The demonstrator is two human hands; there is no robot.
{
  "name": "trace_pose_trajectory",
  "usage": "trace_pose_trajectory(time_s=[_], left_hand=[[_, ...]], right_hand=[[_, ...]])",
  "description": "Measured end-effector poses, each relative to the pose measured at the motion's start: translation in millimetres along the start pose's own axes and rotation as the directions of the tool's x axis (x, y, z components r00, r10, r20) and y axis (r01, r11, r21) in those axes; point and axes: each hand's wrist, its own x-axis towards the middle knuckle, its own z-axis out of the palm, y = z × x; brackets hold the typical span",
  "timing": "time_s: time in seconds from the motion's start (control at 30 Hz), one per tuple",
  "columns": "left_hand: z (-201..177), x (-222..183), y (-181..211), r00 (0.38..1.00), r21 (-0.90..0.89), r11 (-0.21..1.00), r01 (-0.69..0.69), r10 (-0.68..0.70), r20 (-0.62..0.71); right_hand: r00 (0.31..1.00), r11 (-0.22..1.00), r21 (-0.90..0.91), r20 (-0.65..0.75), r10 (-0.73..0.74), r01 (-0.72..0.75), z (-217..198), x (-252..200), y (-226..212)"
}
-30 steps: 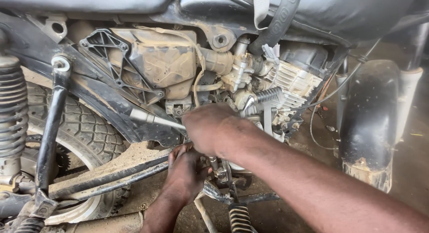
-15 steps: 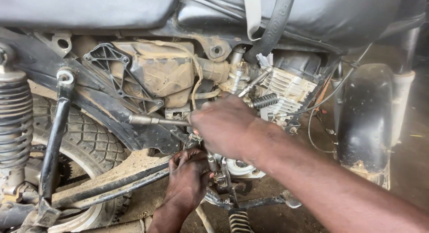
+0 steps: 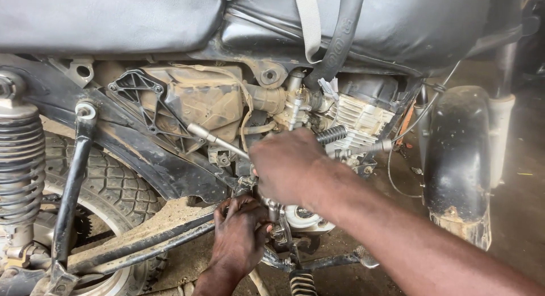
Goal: The person uses a screwdriver and a socket wrench to adjust or remove components from a motorcycle engine.
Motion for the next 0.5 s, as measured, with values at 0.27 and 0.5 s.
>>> trace_pose_trajectory(time_s=[0.27, 0.5], left_hand=[[-0.5, 0.4, -0.1, 0.998, -0.113, 0.992, 0.059, -0.058, 0.012], [-27.2, -2.8, 21.9, 0.973, -0.105, 0.972, 0.208, -0.195, 0.124]], right_hand=[[1.000, 1.000, 0.004, -0.005, -0.019, 0.019, 19.5, 32.3, 49.5], [0.999, 0.991, -0.128, 0.018, -0.035, 0.037, 31.0, 5.2, 33.6]])
